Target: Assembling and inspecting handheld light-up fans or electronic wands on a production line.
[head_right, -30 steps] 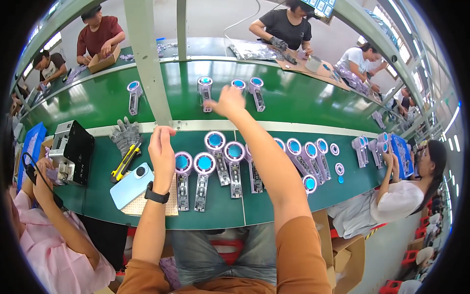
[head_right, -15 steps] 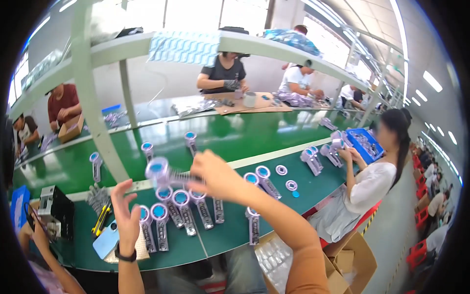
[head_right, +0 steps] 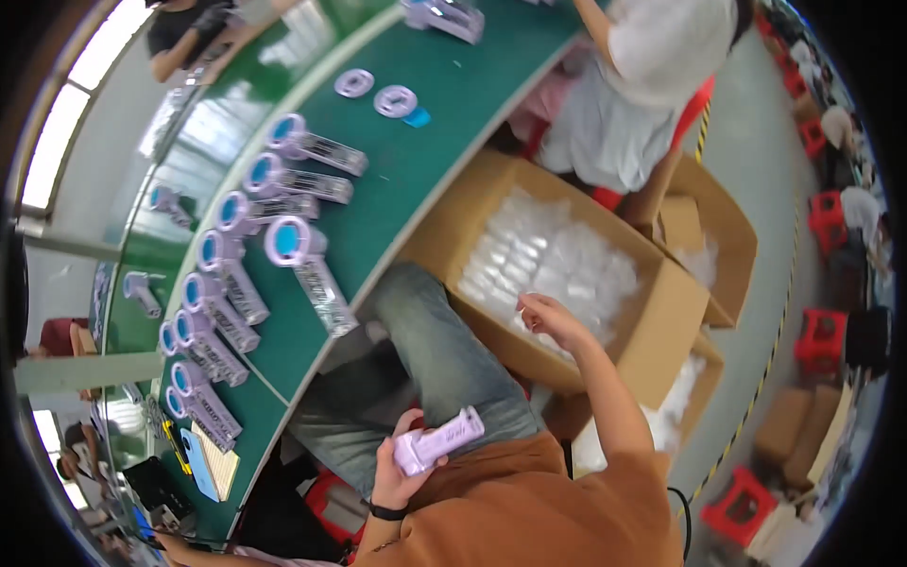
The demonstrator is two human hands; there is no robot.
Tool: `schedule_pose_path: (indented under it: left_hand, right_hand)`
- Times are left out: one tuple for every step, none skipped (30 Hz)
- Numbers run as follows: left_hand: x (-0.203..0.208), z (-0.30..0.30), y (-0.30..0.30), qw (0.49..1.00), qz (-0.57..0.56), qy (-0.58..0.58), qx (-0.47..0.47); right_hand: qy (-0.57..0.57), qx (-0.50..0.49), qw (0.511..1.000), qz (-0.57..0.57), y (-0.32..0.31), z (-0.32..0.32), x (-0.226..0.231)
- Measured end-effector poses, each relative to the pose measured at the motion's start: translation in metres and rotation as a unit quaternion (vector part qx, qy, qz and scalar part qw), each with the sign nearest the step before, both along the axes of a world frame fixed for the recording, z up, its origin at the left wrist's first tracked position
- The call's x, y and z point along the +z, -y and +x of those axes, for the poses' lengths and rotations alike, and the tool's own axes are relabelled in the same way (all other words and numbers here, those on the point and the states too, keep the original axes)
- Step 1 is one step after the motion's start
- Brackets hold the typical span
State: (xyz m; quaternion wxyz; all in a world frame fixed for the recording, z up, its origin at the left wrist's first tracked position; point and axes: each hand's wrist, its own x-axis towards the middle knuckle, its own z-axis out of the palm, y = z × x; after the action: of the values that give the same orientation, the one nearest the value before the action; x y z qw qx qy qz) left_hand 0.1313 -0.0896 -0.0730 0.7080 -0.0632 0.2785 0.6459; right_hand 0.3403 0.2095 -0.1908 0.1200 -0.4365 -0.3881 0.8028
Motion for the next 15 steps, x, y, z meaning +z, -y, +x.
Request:
schedule_pose_path:
  left_hand:
    - [-0.027,0.005,-0.005,0.998,-0.035,0.049,-0.009]
    - [-0.045,0.010,0.001,0.996,-0.055,0.068,-0.020]
    - [-0.044,0.013,0.001,0.995,-0.069,0.067,-0.034]
    - [-0.040,0.014,-0.005,0.993,-0.082,0.065,-0.046]
    - [-0.031,0.014,-0.021,0.995,-0.041,0.037,-0.079]
    - [-0.025,0.014,-0.032,0.995,-0.032,0.000,-0.090]
    - [-0.025,0.012,-0.044,0.994,-0.022,-0.037,-0.105]
    - [-0.029,0.010,-0.055,0.992,-0.011,-0.070,-0.107]
    - [-0.037,0.008,-0.065,0.989,-0.001,-0.105,-0.109]
    - [-0.046,0.007,-0.075,0.984,0.011,-0.142,-0.108]
    - [-0.049,0.006,-0.083,0.980,-0.008,-0.173,-0.095]
    - [-0.055,0.008,-0.092,0.979,-0.019,-0.187,-0.084]
    - [-0.062,0.012,-0.101,0.977,-0.029,-0.200,-0.073]
    - [-0.060,0.014,-0.109,0.975,-0.047,-0.206,-0.069]
    - [-0.064,0.017,-0.113,0.974,-0.053,-0.207,-0.073]
  right_hand:
    - [0.165,-0.009,0.986,-0.012,0.001,0.019,-0.039]
    - [0.175,-0.020,0.984,-0.019,0.001,0.032,-0.075]
    - [0.185,-0.026,0.982,-0.027,0.006,0.042,-0.111]
    - [0.192,-0.048,0.979,-0.044,0.007,0.043,-0.140]
    - [0.186,-0.062,0.980,-0.040,0.006,0.038,-0.163]
    - [0.181,-0.076,0.980,-0.032,0.002,0.029,-0.184]
    - [0.203,-0.058,0.977,0.013,-0.003,0.021,-0.209]
    - [0.227,-0.039,0.971,0.058,-0.006,0.015,-0.235]
    - [0.282,-0.018,0.947,0.154,-0.006,0.013,-0.266]
    - [0.330,0.007,0.910,0.250,-0.009,0.010,-0.291]
    - [0.324,0.012,0.914,0.243,-0.012,-0.004,-0.299]
    - [0.328,0.198,0.875,0.295,-0.014,-0.014,-0.307]
    - [0.319,0.376,0.802,0.336,-0.014,-0.021,-0.313]
    - [0.312,0.382,0.804,0.331,-0.005,-0.033,-0.318]
    - [0.387,0.282,0.843,0.243,0.005,-0.042,-0.322]
